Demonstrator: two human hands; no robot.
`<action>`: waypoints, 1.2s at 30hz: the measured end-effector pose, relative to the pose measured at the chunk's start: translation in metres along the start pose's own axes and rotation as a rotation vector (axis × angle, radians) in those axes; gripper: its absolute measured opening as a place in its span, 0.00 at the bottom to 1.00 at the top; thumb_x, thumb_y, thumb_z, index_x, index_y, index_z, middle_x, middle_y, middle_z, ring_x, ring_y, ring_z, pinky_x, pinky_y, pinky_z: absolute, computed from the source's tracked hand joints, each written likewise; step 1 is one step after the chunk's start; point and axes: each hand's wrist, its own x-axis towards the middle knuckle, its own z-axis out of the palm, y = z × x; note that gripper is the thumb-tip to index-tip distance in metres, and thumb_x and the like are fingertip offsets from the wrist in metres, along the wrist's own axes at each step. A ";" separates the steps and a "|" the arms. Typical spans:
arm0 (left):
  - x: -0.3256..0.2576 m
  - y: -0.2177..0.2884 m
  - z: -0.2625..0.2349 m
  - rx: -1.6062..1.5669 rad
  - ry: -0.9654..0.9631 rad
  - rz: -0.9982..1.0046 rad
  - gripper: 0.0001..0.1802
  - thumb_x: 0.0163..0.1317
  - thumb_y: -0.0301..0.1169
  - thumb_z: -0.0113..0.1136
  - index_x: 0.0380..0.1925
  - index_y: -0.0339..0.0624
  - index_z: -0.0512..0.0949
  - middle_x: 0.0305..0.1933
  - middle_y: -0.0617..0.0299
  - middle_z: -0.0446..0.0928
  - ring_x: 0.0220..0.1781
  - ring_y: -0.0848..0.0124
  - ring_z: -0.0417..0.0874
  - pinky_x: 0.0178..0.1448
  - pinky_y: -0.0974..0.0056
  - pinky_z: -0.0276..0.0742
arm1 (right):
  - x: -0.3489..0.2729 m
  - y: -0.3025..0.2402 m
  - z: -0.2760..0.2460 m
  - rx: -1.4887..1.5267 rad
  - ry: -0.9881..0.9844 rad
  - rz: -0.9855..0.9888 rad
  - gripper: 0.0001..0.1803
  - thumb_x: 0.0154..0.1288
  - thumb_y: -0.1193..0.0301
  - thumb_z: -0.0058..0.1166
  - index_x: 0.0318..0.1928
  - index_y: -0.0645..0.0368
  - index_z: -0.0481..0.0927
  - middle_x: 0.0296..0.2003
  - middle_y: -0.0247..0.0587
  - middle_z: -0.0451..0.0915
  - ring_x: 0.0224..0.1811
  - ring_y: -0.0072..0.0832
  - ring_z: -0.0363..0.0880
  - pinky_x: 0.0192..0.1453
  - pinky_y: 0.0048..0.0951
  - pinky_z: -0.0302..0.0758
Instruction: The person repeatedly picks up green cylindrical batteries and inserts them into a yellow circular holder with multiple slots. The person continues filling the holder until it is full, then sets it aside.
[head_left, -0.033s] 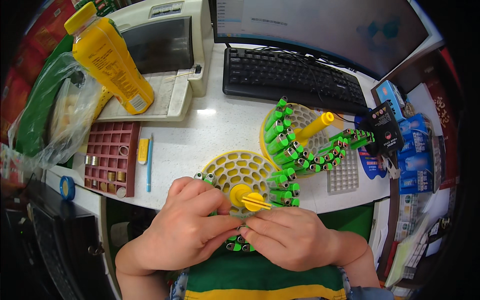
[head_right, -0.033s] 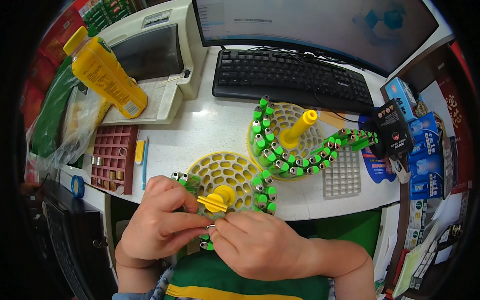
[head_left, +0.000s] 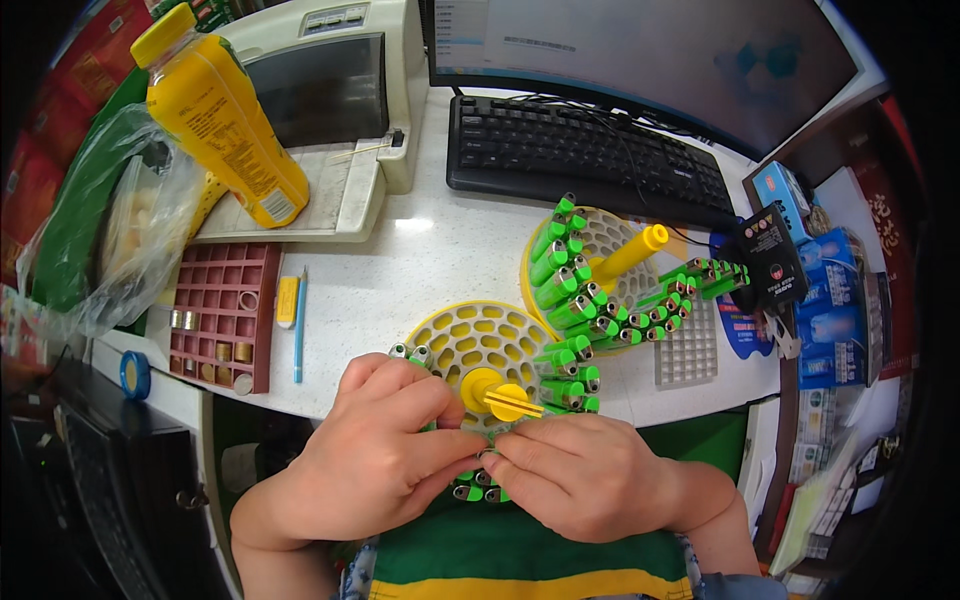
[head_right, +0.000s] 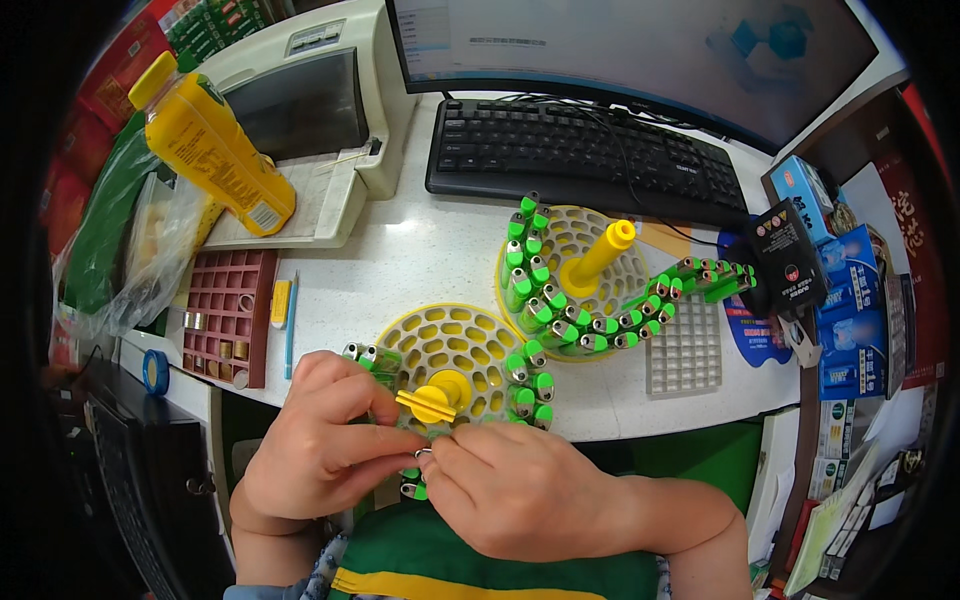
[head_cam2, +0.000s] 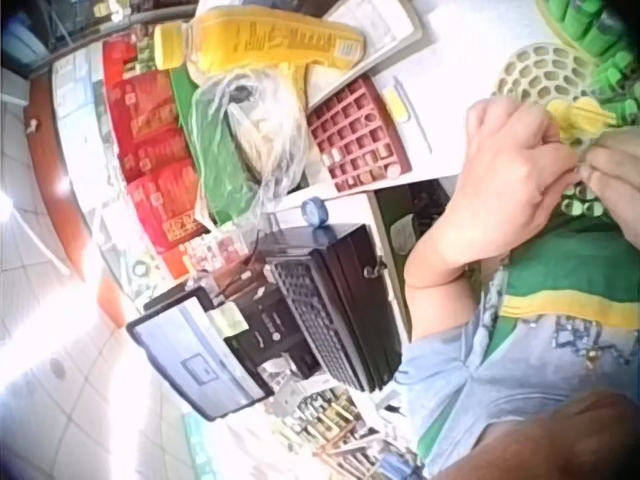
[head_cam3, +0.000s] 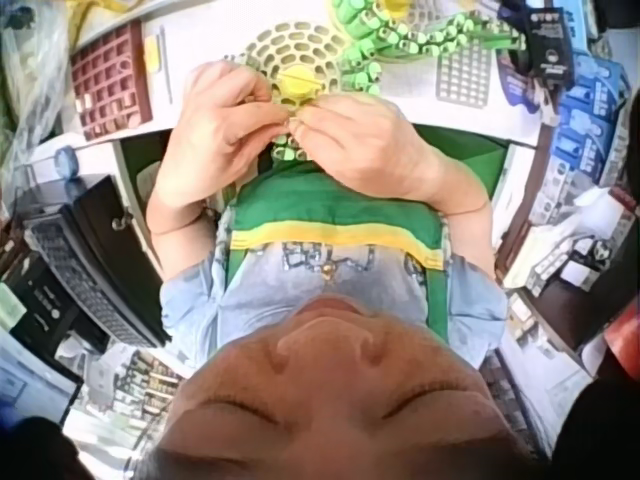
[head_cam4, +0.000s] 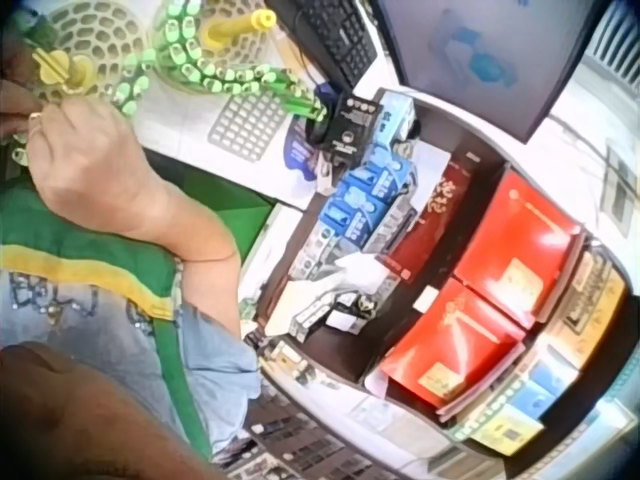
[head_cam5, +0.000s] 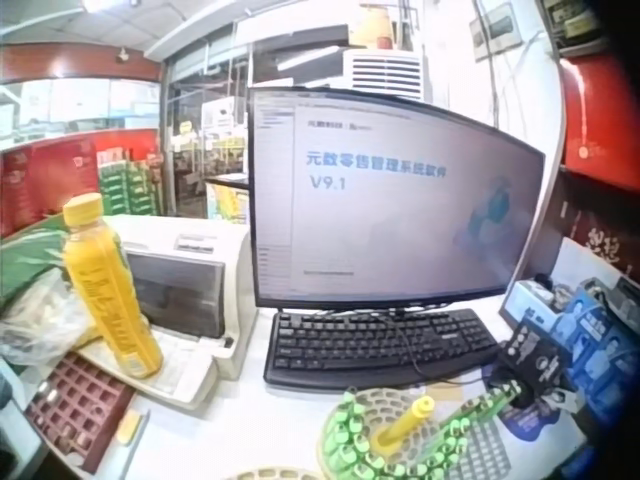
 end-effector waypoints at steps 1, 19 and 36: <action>0.000 0.000 0.000 0.006 -0.005 -0.001 0.12 0.38 0.30 0.73 0.28 0.49 0.85 0.29 0.68 0.71 0.36 0.65 0.71 0.46 0.60 0.63 | 0.001 0.000 -0.001 -0.013 -0.008 -0.016 0.05 0.54 0.76 0.56 0.26 0.63 0.75 0.26 0.37 0.73 0.31 0.29 0.76 0.33 0.27 0.75; -0.002 0.005 -0.004 0.120 -0.126 0.007 0.10 0.40 0.31 0.72 0.27 0.48 0.84 0.29 0.68 0.73 0.36 0.66 0.73 0.48 0.59 0.65 | -0.002 -0.004 -0.010 -0.011 -0.313 0.023 0.10 0.55 0.74 0.59 0.38 0.63 0.81 0.37 0.40 0.80 0.40 0.32 0.81 0.42 0.29 0.79; 0.115 0.073 0.020 0.142 -0.050 0.265 0.08 0.48 0.27 0.69 0.29 0.42 0.81 0.25 0.59 0.75 0.30 0.59 0.75 0.36 0.57 0.67 | -0.108 0.101 -0.108 -0.434 0.427 0.588 0.07 0.53 0.78 0.61 0.35 0.62 0.82 0.33 0.43 0.81 0.37 0.41 0.80 0.41 0.36 0.76</action>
